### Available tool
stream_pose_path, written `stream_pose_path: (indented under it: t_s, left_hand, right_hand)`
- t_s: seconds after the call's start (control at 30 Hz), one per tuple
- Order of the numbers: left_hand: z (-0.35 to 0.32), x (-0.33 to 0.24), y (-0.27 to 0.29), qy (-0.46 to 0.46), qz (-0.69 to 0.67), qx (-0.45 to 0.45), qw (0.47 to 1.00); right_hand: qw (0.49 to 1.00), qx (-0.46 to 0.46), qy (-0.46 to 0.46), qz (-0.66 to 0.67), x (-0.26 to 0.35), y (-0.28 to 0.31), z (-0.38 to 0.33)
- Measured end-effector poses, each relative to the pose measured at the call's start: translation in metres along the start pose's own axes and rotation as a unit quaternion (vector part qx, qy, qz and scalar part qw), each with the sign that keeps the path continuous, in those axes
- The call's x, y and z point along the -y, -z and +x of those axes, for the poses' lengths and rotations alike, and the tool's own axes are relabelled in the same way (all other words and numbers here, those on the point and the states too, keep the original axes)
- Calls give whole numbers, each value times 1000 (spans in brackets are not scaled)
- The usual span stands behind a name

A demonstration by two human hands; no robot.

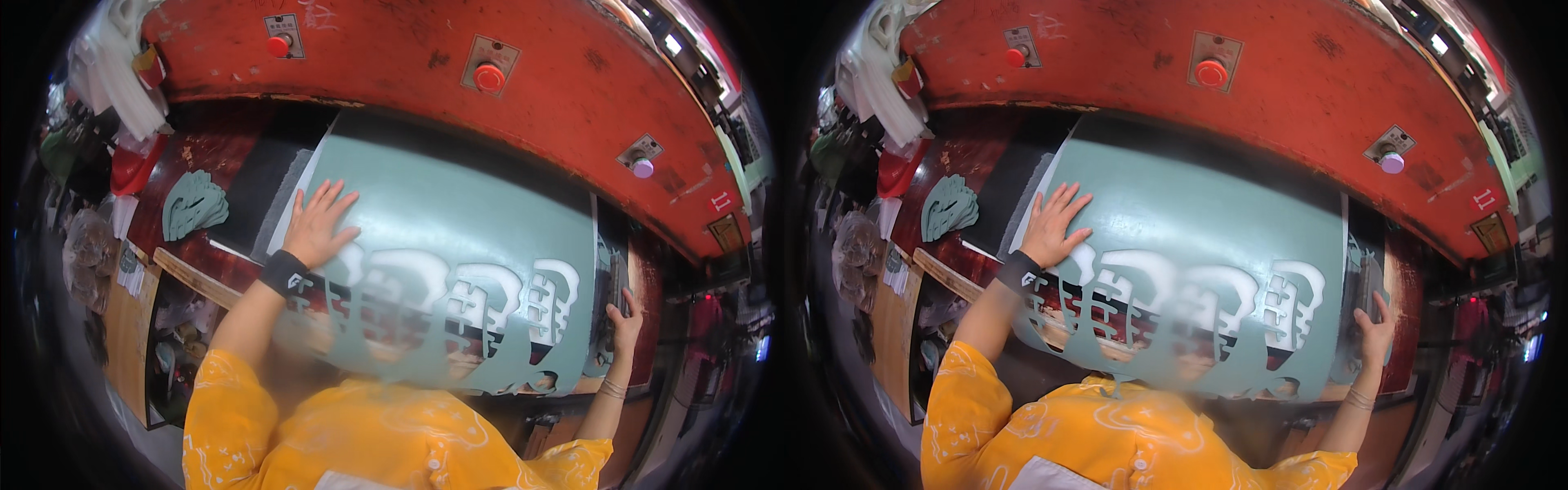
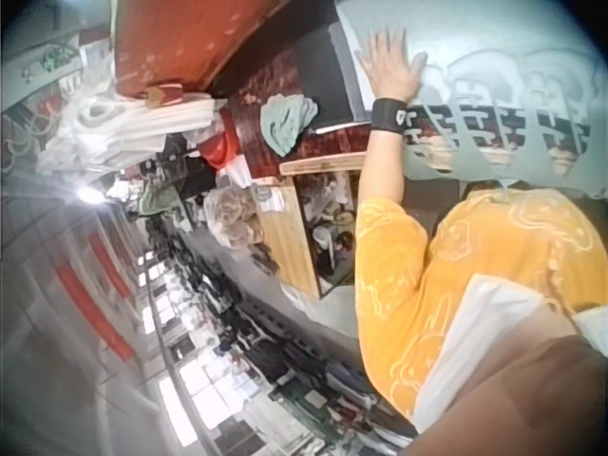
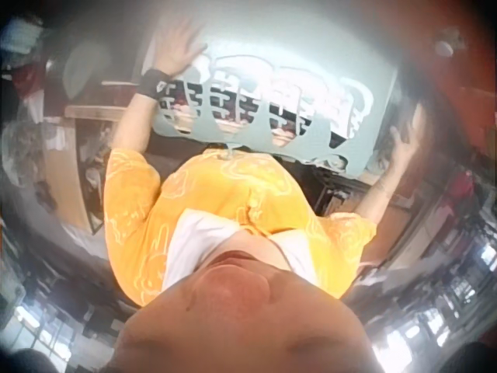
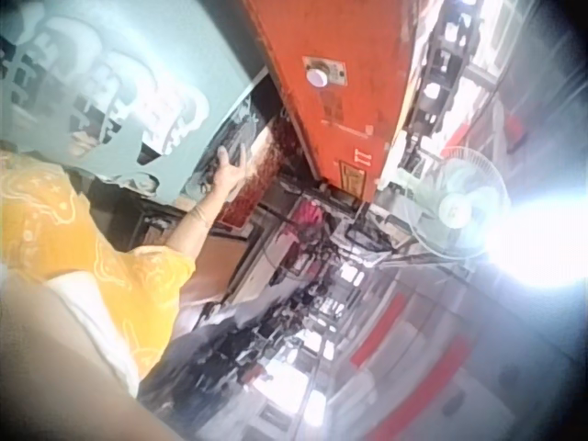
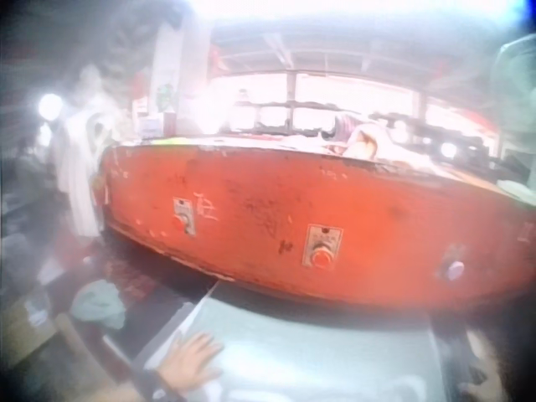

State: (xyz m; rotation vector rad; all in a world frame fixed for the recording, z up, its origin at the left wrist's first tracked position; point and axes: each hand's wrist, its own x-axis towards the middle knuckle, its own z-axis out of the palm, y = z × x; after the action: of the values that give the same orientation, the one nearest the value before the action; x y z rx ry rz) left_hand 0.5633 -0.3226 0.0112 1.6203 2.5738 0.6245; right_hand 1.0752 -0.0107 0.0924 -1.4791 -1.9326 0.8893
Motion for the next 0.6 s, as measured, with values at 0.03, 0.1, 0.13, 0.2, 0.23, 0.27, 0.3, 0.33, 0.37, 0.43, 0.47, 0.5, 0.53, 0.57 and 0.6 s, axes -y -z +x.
stream_pose_path:
  t_s: [0.03,0.1,0.13,0.2,0.23,0.27,0.3,0.33,0.37,0.43,0.47,0.5,0.53,0.57,0.6]
  left_hand:
    - [-2,0,-1,-2,-5,-10,1000]
    - [-9,-3,-4,-5,-6,-20,1000]
    - [-13,-6,-5,-6,-3,-23,1000]
    - [-23,-11,-7,-10,1,-29,1000]
    - [-28,-15,-9,-11,0,-32,999]
    - [-32,-17,-11,-4,3,-44,999]
    - [-37,-19,-13,-7,1,-34,999]
    - [-42,-22,-15,-4,13,-44,999]
    - [-45,-24,-16,-4,-3,-42,999]
    - [-51,-29,-18,-14,-18,-80,996]
    - [-52,-33,-18,-7,-8,-104,994]
    - [-53,-33,-19,4,-4,-93,996]
    - [-53,-35,-19,9,-3,-92,996]
    - [-53,-33,-19,-1,-28,-88,996]
    - [-53,-31,-18,-7,-40,-101,994]
  right_hand:
    - [999,-13,-24,26,17,-8,-7]
    - [996,5,91,-12,51,-34,-24]
    - [995,18,96,-2,69,-51,-33]
    - [979,67,187,-48,103,-89,-47]
    - [973,90,208,-45,118,-111,-53]
    - [969,100,222,-53,131,-137,-58]
    - [963,116,238,-54,143,-159,-64]
    - [964,118,227,-68,154,-179,-67]
    - [957,129,250,-67,162,-206,-69]
    - [938,96,288,-168,171,-243,-75]
    - [922,84,313,-209,172,-255,-79]
    - [917,79,324,-221,172,-261,-80]
    - [912,73,328,-235,170,-263,-80]
    - [915,64,293,-269,168,-262,-79]
    - [902,79,337,-257,165,-259,-77]
